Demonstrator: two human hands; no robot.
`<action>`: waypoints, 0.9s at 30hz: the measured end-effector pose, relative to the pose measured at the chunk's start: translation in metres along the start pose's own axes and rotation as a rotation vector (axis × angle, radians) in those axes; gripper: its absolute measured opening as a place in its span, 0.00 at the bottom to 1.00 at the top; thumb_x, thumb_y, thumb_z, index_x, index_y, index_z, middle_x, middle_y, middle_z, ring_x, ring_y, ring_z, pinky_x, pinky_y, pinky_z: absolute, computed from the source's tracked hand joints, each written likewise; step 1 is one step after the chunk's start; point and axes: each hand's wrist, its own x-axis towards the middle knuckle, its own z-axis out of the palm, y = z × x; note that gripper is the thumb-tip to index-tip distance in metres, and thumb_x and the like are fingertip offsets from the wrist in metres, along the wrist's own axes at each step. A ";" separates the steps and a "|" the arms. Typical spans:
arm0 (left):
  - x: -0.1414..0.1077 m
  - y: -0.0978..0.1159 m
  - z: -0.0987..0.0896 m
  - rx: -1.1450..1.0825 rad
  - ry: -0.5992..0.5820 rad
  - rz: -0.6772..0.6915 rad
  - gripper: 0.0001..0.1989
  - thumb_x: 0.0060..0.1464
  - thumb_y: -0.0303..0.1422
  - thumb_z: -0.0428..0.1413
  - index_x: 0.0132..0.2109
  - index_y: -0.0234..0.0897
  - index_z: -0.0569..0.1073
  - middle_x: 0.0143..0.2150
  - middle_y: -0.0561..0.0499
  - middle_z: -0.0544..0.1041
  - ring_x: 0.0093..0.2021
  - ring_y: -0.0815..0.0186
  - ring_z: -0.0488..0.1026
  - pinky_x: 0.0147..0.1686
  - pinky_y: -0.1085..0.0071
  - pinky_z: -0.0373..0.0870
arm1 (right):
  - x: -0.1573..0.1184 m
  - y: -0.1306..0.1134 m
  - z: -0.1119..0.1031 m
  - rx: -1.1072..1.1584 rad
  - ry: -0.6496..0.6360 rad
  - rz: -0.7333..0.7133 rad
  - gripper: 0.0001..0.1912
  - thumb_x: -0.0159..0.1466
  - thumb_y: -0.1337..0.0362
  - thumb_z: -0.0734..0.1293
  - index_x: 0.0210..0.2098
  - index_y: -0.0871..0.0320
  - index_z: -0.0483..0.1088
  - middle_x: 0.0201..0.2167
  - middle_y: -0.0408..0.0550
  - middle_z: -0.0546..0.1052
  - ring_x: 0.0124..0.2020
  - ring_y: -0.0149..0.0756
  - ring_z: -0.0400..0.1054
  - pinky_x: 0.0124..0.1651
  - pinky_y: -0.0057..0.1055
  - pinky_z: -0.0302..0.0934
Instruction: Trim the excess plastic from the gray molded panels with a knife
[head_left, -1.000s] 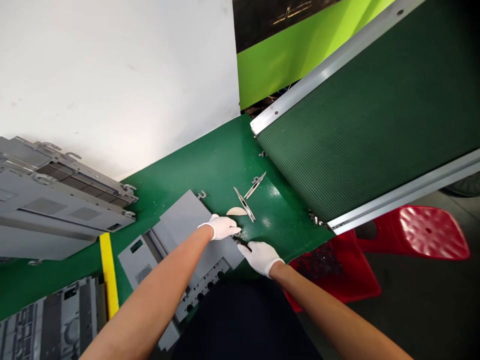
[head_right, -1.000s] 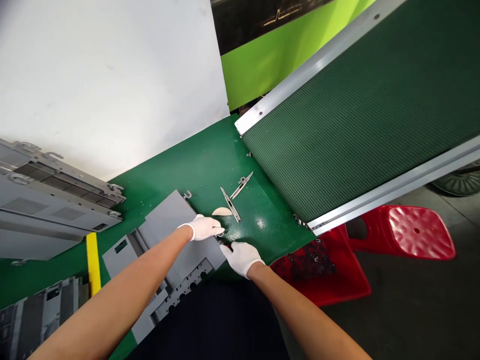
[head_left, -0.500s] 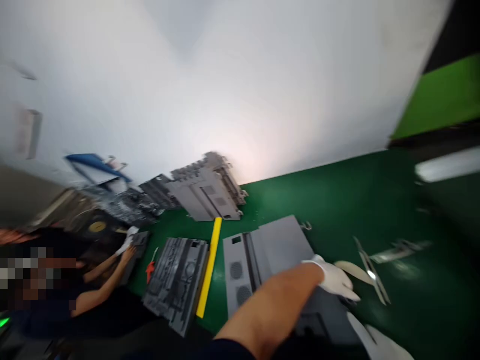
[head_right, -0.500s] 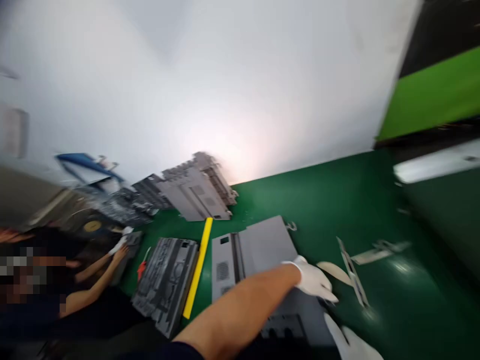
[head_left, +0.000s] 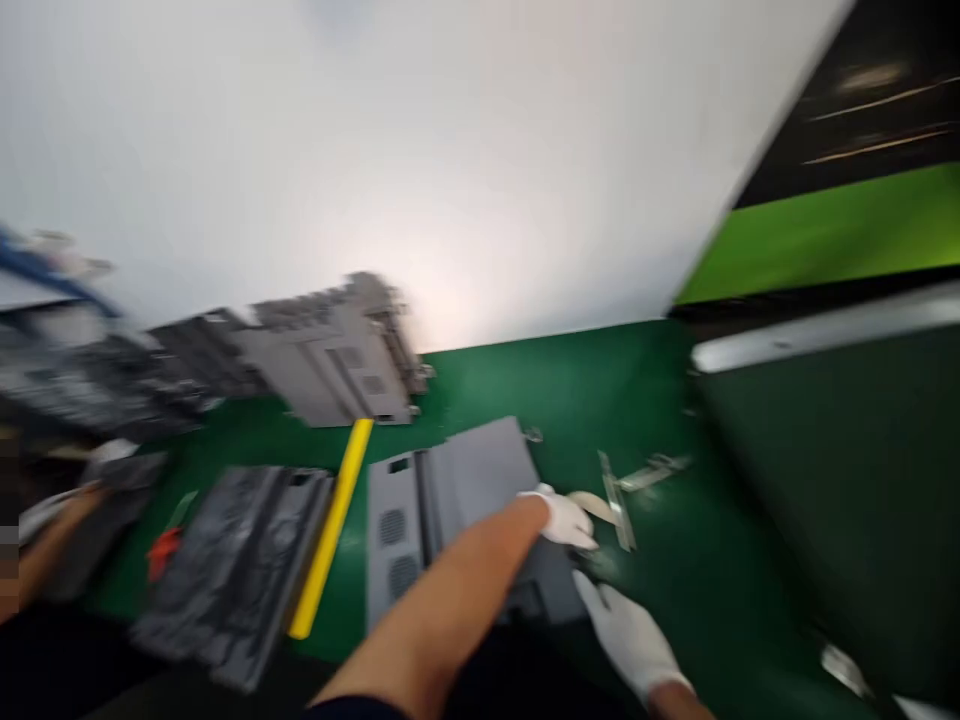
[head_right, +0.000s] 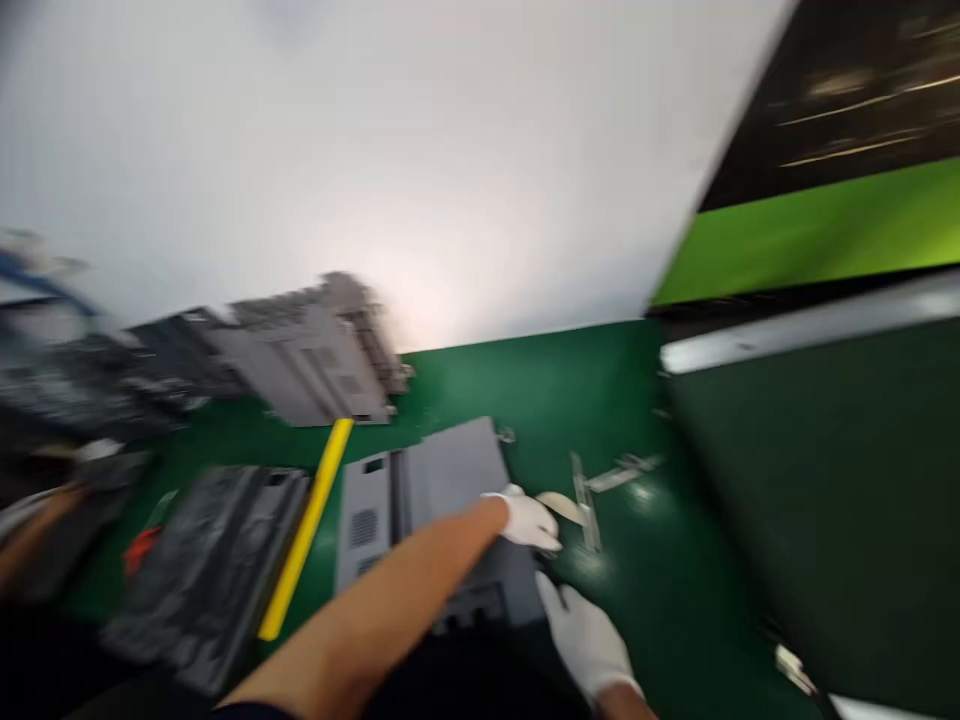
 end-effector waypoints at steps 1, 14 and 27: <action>0.009 -0.010 0.000 0.016 -0.058 0.014 0.20 0.56 0.47 0.49 0.27 0.41 0.76 0.40 0.47 0.82 0.44 0.55 0.77 0.45 0.54 0.65 | -0.005 0.002 -0.006 0.022 -0.037 0.016 0.29 0.67 0.39 0.51 0.35 0.48 0.77 0.40 0.54 0.81 0.47 0.50 0.75 0.49 0.41 0.66; 0.046 -0.021 0.002 0.076 -0.234 -0.068 0.22 0.59 0.51 0.44 0.40 0.45 0.78 0.47 0.49 0.81 0.47 0.55 0.74 0.55 0.48 0.58 | 0.000 -0.003 -0.020 -0.097 0.023 0.001 0.33 0.72 0.44 0.47 0.34 0.57 0.74 0.33 0.60 0.81 0.39 0.52 0.77 0.42 0.41 0.63; 0.047 -0.018 -0.008 0.071 -0.262 -0.081 0.23 0.58 0.53 0.45 0.43 0.48 0.79 0.48 0.51 0.81 0.45 0.58 0.74 0.53 0.58 0.64 | 0.002 -0.001 -0.035 -0.056 -0.013 -0.029 0.33 0.71 0.41 0.48 0.33 0.56 0.73 0.36 0.58 0.81 0.42 0.50 0.76 0.43 0.40 0.63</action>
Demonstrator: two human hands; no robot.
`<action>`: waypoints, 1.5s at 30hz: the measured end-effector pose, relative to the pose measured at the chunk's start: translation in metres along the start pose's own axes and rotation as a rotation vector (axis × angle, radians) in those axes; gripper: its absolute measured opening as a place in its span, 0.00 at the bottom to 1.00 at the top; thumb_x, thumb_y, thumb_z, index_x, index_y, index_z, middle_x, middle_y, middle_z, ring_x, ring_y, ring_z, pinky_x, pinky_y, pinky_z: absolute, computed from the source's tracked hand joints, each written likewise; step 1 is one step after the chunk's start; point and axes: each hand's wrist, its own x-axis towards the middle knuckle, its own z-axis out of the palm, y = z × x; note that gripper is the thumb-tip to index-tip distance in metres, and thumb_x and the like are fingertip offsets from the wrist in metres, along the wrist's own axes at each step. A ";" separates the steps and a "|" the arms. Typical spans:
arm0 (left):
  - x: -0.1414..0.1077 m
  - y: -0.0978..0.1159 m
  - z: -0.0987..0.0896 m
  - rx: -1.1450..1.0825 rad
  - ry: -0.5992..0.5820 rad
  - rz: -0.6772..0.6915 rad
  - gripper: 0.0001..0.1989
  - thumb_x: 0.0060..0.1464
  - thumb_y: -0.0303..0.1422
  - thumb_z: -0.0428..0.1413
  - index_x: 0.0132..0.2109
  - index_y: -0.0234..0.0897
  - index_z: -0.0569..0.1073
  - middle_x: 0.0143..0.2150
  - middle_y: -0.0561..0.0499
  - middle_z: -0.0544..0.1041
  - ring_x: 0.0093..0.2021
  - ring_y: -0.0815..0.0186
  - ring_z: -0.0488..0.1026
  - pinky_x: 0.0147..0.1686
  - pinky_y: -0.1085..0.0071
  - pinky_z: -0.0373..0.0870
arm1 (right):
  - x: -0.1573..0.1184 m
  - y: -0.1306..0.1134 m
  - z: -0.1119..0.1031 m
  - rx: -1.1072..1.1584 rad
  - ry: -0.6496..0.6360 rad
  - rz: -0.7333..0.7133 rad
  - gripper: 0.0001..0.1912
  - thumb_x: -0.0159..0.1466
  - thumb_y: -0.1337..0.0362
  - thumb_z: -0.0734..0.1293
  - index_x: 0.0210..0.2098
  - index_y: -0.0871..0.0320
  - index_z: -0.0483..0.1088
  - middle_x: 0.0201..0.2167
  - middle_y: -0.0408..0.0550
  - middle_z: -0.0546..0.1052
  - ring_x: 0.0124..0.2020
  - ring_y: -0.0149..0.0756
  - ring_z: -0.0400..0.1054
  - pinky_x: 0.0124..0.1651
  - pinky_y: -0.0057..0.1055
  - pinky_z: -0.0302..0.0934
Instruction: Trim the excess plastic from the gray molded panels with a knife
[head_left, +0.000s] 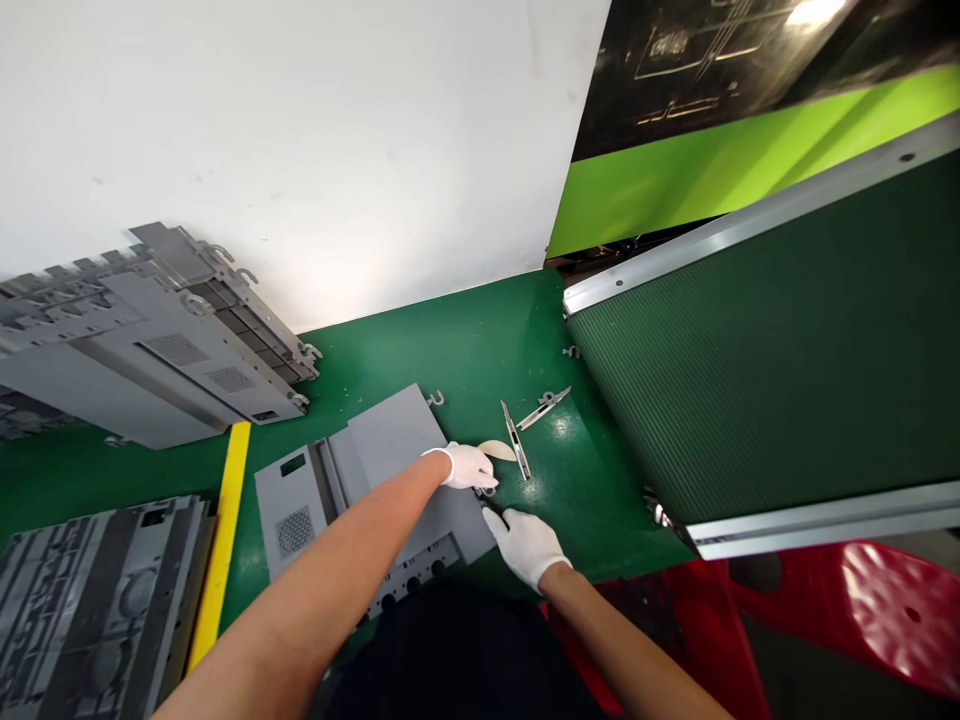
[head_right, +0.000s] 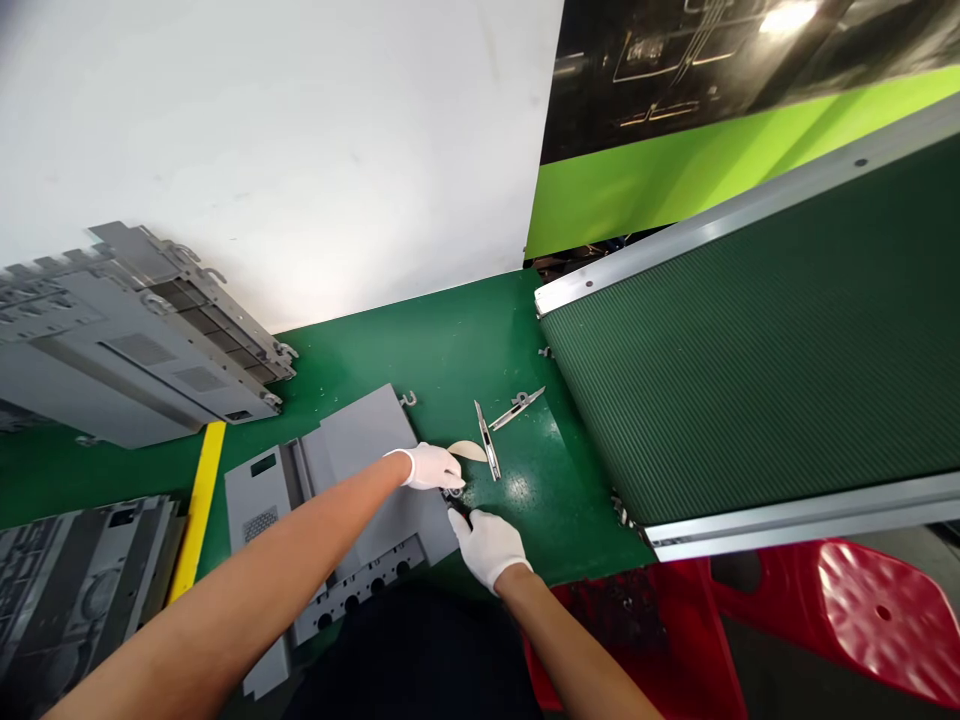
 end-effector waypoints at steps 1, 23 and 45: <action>0.000 0.000 0.000 0.000 -0.002 0.000 0.23 0.59 0.52 0.45 0.42 0.48 0.79 0.47 0.51 0.81 0.45 0.58 0.74 0.52 0.59 0.65 | 0.000 0.000 0.000 -0.004 0.005 -0.002 0.33 0.71 0.42 0.48 0.32 0.56 0.73 0.37 0.58 0.81 0.42 0.50 0.76 0.43 0.40 0.62; 0.003 -0.001 0.000 -0.028 0.027 -0.010 0.20 0.57 0.49 0.49 0.38 0.43 0.81 0.42 0.49 0.81 0.40 0.60 0.74 0.43 0.66 0.67 | 0.002 -0.011 -0.002 -0.062 -0.029 0.042 0.36 0.71 0.42 0.46 0.38 0.59 0.76 0.37 0.61 0.81 0.43 0.51 0.76 0.46 0.41 0.64; 0.008 0.001 -0.009 0.032 -0.004 0.038 0.21 0.58 0.48 0.49 0.38 0.38 0.80 0.37 0.49 0.80 0.34 0.66 0.70 0.34 0.72 0.64 | 0.004 -0.009 -0.007 0.144 -0.058 0.105 0.43 0.68 0.35 0.42 0.43 0.57 0.76 0.42 0.57 0.81 0.45 0.49 0.76 0.49 0.40 0.65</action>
